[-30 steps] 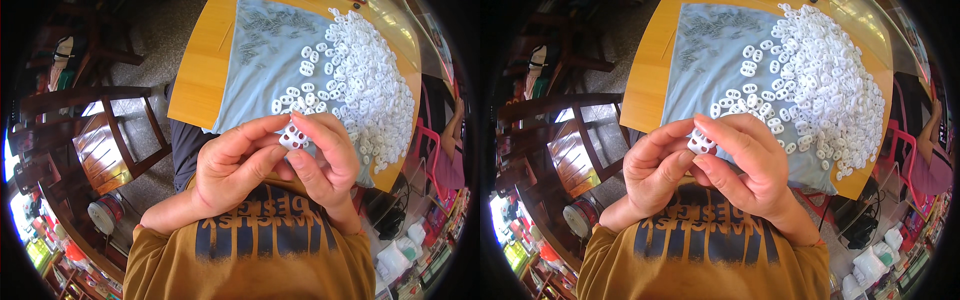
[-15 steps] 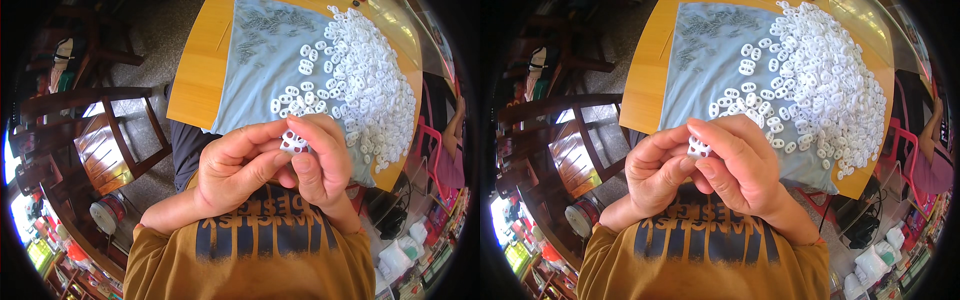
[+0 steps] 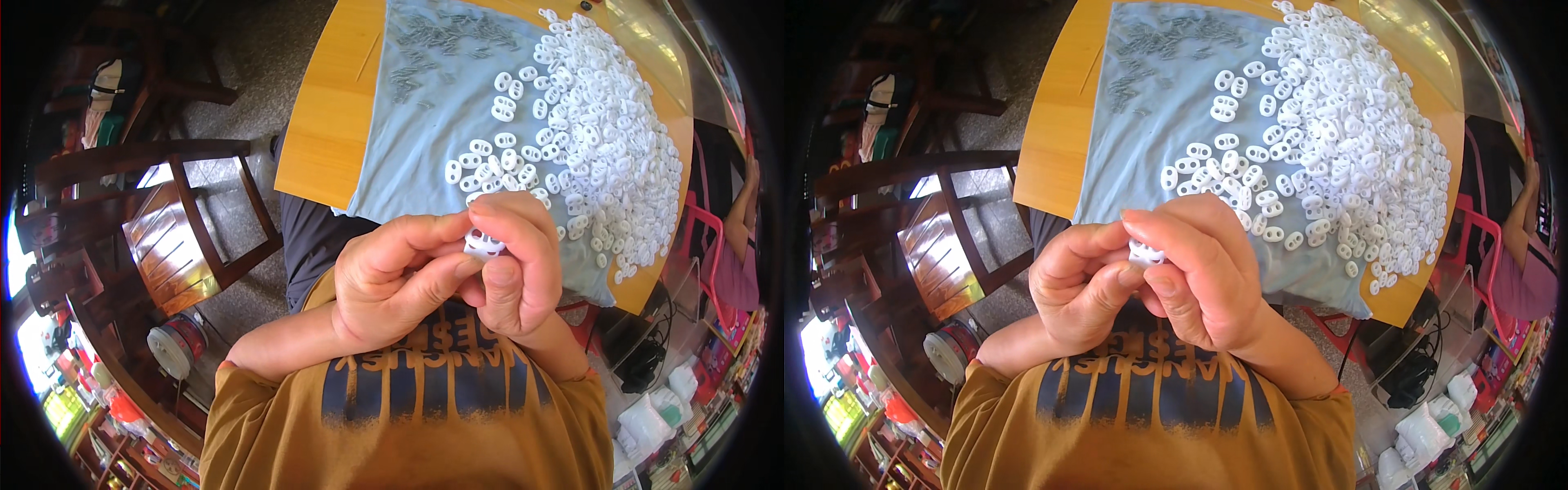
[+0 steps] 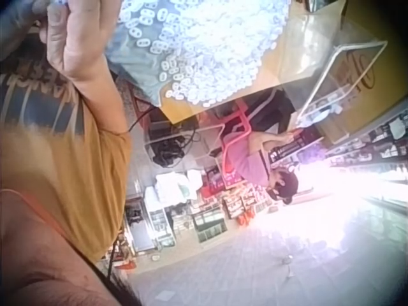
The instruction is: Assemble small plastic components by manually inserting grey pins into white plastic housings.
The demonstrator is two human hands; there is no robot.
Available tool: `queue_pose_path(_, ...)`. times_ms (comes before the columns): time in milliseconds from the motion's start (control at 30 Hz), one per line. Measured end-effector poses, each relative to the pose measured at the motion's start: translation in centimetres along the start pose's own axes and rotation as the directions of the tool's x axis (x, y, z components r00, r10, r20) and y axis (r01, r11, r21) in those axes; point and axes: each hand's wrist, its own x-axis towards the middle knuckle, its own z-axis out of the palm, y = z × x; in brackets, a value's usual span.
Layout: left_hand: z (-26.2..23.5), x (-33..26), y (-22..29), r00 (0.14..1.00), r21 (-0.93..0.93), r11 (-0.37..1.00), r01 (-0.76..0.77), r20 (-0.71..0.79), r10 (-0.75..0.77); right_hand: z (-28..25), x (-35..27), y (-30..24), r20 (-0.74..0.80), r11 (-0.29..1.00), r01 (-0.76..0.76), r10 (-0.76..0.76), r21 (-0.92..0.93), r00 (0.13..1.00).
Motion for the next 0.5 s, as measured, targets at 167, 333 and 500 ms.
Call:
queue_pose_path(167, -0.18, -0.20, -0.49, 0.997, 0.157, 0.984, -0.078, -0.010, 0.081, 0.15, -0.11, 0.11, -0.008, 0.999, 0.010, -0.010, 0.054, 1.000)
queue_pose_path(333, -0.21, -0.17, -0.77, 0.988, 0.240, 0.958, -0.155, 0.015, 0.156, 0.54, -0.47, 0.29, -0.051, 0.999, 0.025, -0.022, 0.040, 0.998)
queue_pose_path(500, -0.09, -0.31, -1.01, 0.993, 0.329, 0.941, -0.072, -0.070, 0.100, 0.65, -0.44, 0.53, -0.061, 0.998, 0.005, -0.001, 0.065, 0.998)
